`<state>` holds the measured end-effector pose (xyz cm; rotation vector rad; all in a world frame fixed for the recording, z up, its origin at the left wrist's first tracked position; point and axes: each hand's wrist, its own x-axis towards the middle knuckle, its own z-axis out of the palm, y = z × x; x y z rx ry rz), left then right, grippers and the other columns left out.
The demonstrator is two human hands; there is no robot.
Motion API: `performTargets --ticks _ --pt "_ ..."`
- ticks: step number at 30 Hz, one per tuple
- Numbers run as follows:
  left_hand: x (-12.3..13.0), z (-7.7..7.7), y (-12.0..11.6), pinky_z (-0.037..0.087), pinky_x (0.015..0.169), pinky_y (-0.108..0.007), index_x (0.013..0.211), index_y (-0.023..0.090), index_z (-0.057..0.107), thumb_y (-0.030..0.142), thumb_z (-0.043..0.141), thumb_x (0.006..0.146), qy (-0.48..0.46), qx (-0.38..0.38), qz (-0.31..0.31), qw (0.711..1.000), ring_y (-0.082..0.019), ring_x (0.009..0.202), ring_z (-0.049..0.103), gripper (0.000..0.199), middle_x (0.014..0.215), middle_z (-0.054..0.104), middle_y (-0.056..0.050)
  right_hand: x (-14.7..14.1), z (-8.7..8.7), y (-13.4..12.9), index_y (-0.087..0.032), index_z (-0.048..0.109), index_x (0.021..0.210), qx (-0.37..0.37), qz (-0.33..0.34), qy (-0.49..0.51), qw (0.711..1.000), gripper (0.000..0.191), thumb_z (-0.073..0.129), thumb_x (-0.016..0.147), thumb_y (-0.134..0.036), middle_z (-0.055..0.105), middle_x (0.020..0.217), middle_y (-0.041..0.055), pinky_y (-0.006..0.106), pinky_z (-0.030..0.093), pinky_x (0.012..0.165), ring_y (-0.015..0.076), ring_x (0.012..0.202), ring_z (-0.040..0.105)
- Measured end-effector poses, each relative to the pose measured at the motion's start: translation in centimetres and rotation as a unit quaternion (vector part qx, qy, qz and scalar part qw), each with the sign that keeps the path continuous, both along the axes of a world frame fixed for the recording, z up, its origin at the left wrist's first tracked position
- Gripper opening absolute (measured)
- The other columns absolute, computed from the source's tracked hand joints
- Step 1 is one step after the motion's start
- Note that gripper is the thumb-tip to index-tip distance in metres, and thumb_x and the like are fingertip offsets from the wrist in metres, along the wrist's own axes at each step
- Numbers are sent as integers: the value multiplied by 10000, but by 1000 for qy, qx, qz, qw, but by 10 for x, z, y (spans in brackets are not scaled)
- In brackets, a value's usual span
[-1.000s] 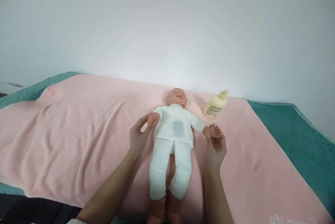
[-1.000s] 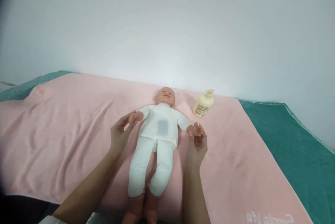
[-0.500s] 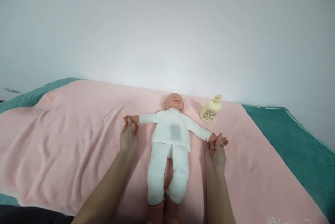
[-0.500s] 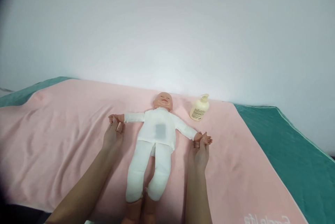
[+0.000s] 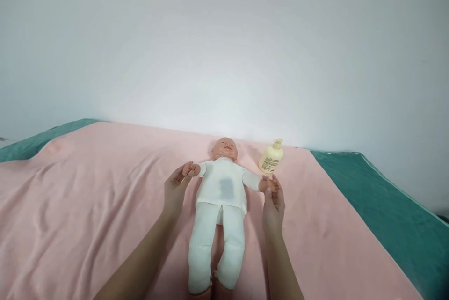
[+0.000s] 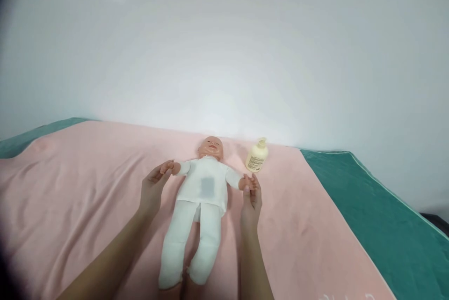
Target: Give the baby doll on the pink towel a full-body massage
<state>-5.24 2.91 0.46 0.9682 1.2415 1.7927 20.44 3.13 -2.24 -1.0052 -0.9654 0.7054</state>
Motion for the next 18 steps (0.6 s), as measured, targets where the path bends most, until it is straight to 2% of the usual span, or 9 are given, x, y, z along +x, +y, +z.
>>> performTargets --ticks 5,8,11,14,18 --pt "-3 16 38 447 987 -382 1061 150 681 439 701 754 -6 37 -19 999 -256 1137 579 422 1189 655 -110 -6 12 28 -192 443 1355 38 65 -106 991 517 510 919 -461 581 1281 133 486 296 1103 244 1297 439" --pt "-3 17 67 467 920 -324 1015 146 674 509 651 771 7 31 -7 999 -234 1085 597 438 1128 673 -106 -11 16 55 -206 437 1348 54 90 -109 989 522 506 912 -486 563 1296 133 459 381 1045 236 1215 524" --pt "0 13 94 486 752 -269 914 149 667 600 588 776 42 -19 1 999 -209 915 631 478 961 698 -79 -15 18 87 -197 471 1301 62 102 -70 990 527 522 887 -519 557 1293 141 420 471 949 217 1084 605" --pt "3 6 118 443 585 -263 776 134 659 640 612 728 64 -57 -21 996 -193 692 609 511 737 673 -56 -15 19 118 -177 533 1222 56 98 -50 992 536 530 856 -568 585 1254 147 409 512 881 222 1039 623" --pt "3 -8 141 387 493 -270 683 132 634 649 605 726 88 -86 -47 991 -173 540 543 520 577 610 -37 -10 18 154 -163 644 1061 42 104 -58 992 537 558 799 -623 681 1081 132 386 555 754 237 915 666"
